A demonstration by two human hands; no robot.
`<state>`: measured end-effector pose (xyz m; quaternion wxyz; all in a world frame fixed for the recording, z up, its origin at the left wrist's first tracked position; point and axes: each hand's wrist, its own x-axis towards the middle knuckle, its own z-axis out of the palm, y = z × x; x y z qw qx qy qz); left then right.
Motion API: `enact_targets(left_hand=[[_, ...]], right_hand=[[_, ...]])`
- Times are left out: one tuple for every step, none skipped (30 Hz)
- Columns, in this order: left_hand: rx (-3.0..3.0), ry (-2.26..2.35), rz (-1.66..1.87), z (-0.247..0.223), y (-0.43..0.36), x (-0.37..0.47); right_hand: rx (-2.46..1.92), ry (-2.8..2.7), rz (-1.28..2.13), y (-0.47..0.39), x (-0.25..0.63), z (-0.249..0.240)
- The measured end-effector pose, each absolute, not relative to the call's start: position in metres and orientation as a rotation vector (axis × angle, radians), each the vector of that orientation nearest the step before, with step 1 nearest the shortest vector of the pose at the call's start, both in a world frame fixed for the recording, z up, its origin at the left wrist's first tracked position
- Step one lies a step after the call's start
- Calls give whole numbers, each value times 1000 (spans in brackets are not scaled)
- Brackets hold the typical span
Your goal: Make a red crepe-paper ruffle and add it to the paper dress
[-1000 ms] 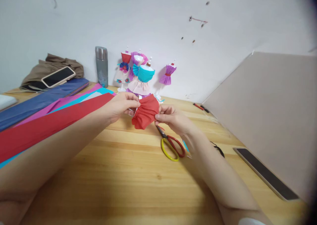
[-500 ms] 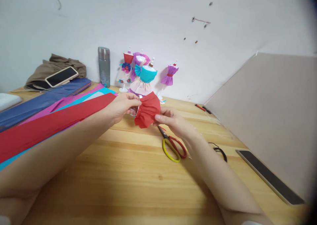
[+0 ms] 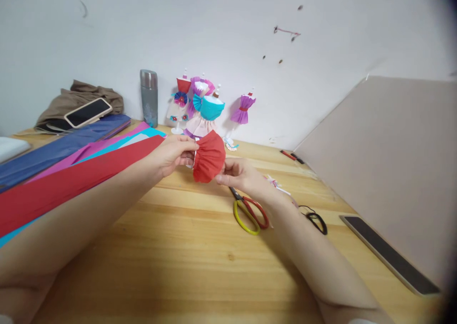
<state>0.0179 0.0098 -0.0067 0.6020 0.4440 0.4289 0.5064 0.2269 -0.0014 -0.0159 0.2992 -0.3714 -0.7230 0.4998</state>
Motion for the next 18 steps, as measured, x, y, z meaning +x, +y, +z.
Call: enact_targets(left_hand=[[1028,993,1175,-7,10,17],[1030,996,1176,-8,11,17],[1030,998,1176,-8,11,17],[1030,998,1178,-8,11,17],[1029,991,1179,-8,11,18],[1027,981,1180,-8,10,18],[1020,966,1180,-8,9,20],[1009,947,1179,-9,8,21],[994,926,1180,-10,6,23],[976,903,1182,-11,5,25],[956,878,1184,-12,3,28],[934,851,1187,-14,1,31],[908,827,1188,-16,-1,34],[882,808,1185,-18,-4,38],[851,792,1180,-21,-7,41],[821,781,1171,-23,-9,44],[798,771,1161,-25,-12,48],[781,761,1147,-28,-15,51]], right_hand=[[-986,-1932,1327,-2,226,-16],[-989,-1941,1323,-2,227,-16],[-994,-1950,1314,-1,229,-16],[-1002,-1963,1300,0,231,-15],[-1014,-1976,1277,2,235,-13],[-1033,-1985,1250,4,240,-12],[-1060,-1994,1219,7,245,-10],[-1091,-2004,1193,10,250,-8],[-1125,-2020,1172,13,255,-6],[-1160,-2044,1156,16,260,-4],[-1191,-2073,1145,18,265,-3],[-1215,-2091,1136,20,269,-1],[-1230,-2089,1132,22,272,0],[-1234,-2066,1135,22,274,1],[-1227,-2024,1143,23,276,2],[-1213,-1973,1159,23,276,2],[-1192,-1925,1178,24,276,2],[-1169,-1887,1200,24,276,2]])
